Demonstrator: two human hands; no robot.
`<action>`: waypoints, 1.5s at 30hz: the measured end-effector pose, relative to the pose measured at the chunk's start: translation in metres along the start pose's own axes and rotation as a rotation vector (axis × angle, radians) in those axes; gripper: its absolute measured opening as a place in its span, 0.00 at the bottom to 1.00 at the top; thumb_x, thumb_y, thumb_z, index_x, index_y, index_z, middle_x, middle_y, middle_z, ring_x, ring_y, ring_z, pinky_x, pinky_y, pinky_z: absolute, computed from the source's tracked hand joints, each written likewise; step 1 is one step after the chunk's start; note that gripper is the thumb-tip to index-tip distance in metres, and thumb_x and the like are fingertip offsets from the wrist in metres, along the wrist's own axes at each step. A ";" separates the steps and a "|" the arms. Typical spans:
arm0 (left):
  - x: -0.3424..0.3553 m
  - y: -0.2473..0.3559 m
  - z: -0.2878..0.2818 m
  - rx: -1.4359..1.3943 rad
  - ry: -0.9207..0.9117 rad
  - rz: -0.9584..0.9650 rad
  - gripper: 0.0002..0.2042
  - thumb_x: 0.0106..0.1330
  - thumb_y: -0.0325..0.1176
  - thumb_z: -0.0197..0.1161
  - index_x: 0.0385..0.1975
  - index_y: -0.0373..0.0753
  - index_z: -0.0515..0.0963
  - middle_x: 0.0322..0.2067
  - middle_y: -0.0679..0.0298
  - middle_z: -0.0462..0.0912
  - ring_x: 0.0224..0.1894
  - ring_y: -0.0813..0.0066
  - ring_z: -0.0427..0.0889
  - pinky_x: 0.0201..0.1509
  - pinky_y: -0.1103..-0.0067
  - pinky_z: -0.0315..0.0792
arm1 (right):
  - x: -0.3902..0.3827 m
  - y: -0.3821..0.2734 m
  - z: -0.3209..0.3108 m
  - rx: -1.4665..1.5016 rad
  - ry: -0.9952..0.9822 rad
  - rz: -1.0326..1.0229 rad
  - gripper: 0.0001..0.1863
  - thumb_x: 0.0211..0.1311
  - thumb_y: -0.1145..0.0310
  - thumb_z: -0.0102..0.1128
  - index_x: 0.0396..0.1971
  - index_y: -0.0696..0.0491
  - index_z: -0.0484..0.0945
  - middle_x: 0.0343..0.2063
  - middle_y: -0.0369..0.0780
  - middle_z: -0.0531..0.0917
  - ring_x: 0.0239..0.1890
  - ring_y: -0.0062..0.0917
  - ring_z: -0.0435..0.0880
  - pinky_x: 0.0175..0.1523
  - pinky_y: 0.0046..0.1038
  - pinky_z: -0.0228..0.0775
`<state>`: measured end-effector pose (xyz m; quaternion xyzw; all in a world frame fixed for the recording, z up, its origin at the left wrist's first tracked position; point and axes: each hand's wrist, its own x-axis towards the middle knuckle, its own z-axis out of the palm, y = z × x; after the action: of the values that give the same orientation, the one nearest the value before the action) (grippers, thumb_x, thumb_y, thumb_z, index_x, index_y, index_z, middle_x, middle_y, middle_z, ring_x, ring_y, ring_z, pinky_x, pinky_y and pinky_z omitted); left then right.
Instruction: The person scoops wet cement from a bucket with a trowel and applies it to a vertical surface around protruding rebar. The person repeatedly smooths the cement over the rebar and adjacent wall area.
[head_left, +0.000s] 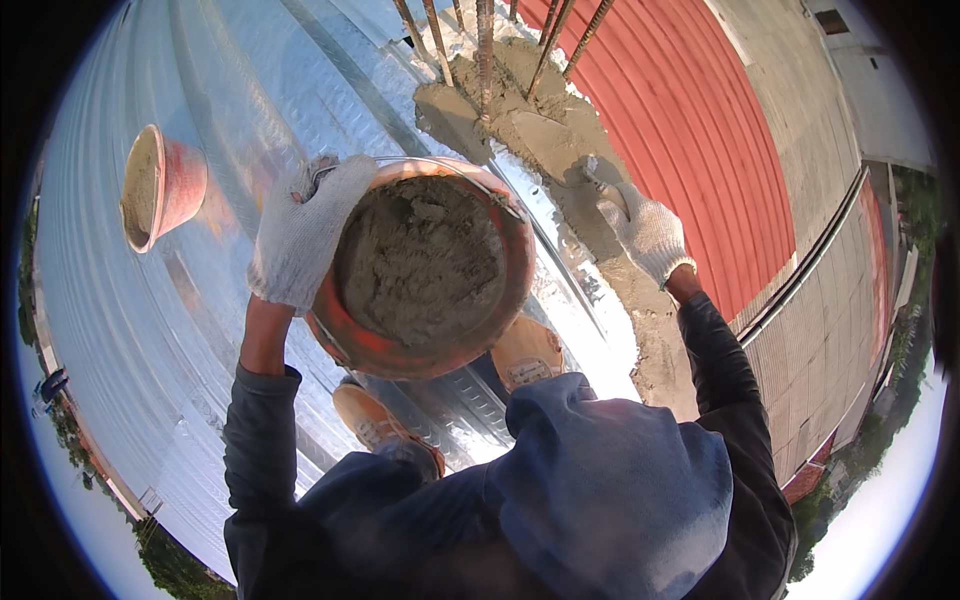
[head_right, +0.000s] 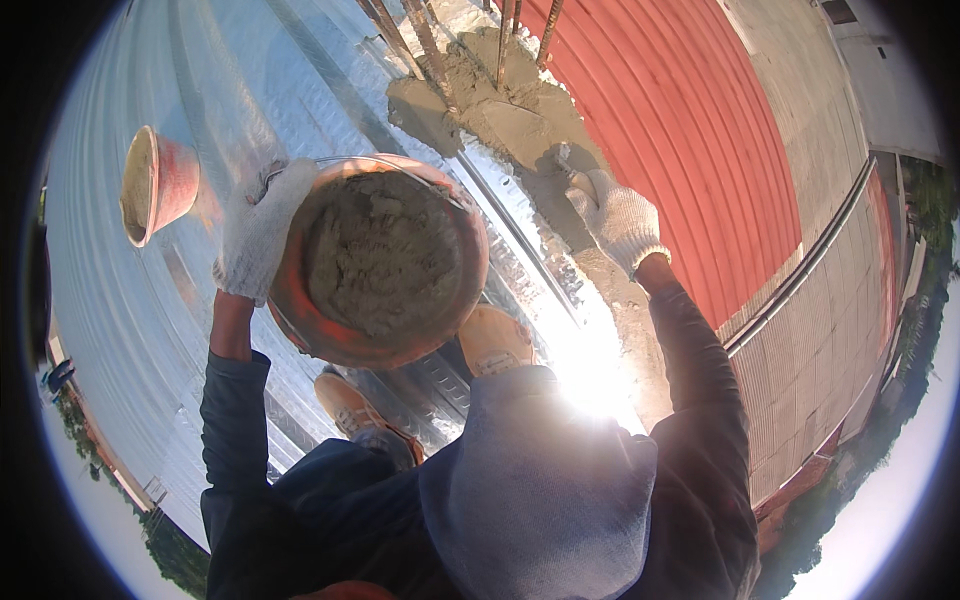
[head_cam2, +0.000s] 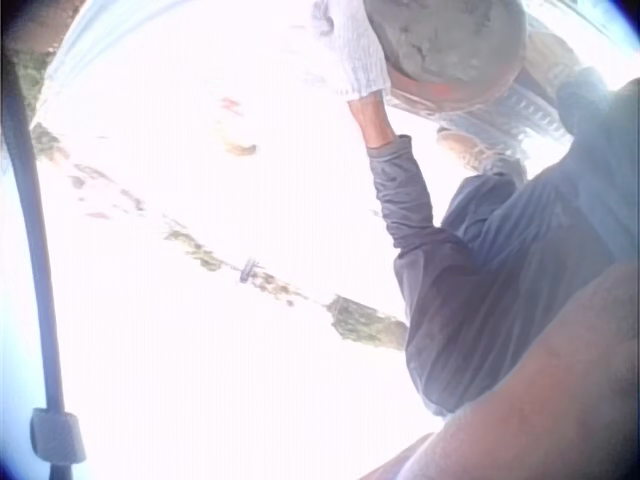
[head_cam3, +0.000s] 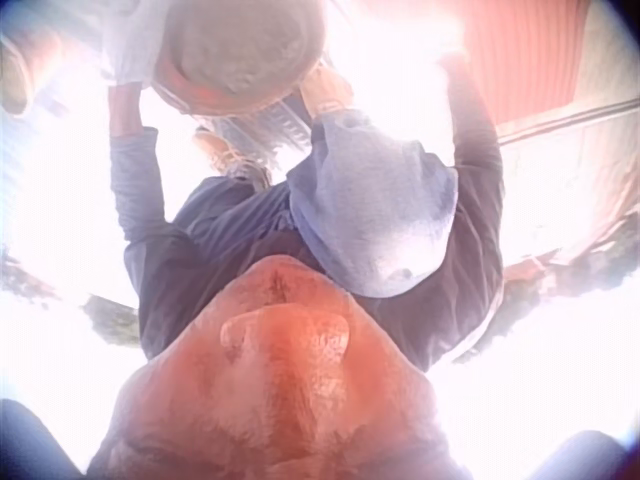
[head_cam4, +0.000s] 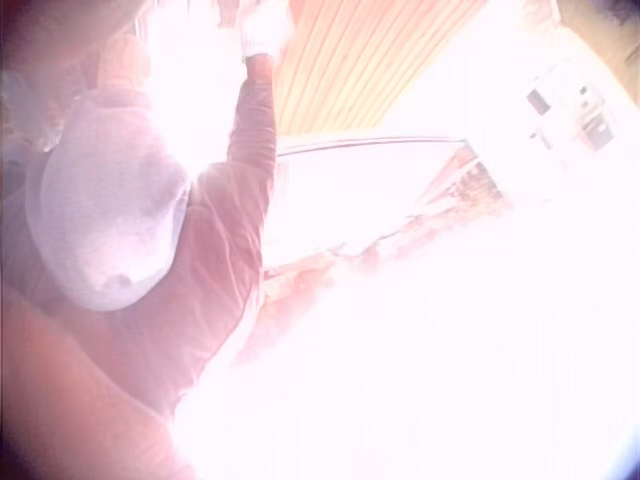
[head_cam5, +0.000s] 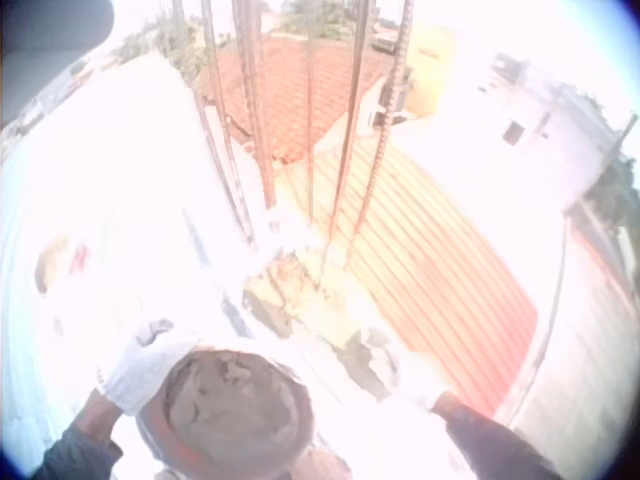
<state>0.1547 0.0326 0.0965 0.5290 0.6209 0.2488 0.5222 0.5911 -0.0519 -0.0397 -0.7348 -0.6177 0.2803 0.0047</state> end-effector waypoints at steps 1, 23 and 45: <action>0.000 -0.001 0.000 -0.009 0.010 -0.016 0.17 0.81 0.41 0.71 0.58 0.35 0.88 0.48 0.67 0.90 0.49 0.80 0.86 0.56 0.78 0.82 | 0.004 0.005 0.000 -0.007 0.026 -0.010 0.26 0.83 0.40 0.57 0.62 0.45 0.81 0.43 0.50 0.92 0.49 0.52 0.92 0.53 0.53 0.82; 0.000 -0.009 -0.006 0.073 0.065 -0.014 0.18 0.81 0.40 0.70 0.62 0.36 0.86 0.52 0.64 0.89 0.52 0.77 0.86 0.59 0.76 0.81 | -0.049 0.002 -0.014 0.677 -0.091 0.230 0.33 0.86 0.40 0.56 0.49 0.61 0.86 0.18 0.36 0.78 0.17 0.18 0.76 0.25 0.29 0.70; 0.022 -0.005 -0.004 0.156 -0.018 -0.018 0.18 0.82 0.38 0.69 0.63 0.35 0.84 0.54 0.63 0.88 0.53 0.76 0.86 0.61 0.75 0.82 | -0.061 0.025 0.025 0.214 -0.200 0.090 0.30 0.84 0.41 0.55 0.54 0.57 0.81 0.41 0.59 0.89 0.50 0.57 0.90 0.55 0.53 0.79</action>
<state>0.1517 0.0519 0.0855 0.5648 0.6384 0.1902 0.4871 0.5979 -0.1220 -0.0451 -0.7253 -0.5483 0.4162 0.0089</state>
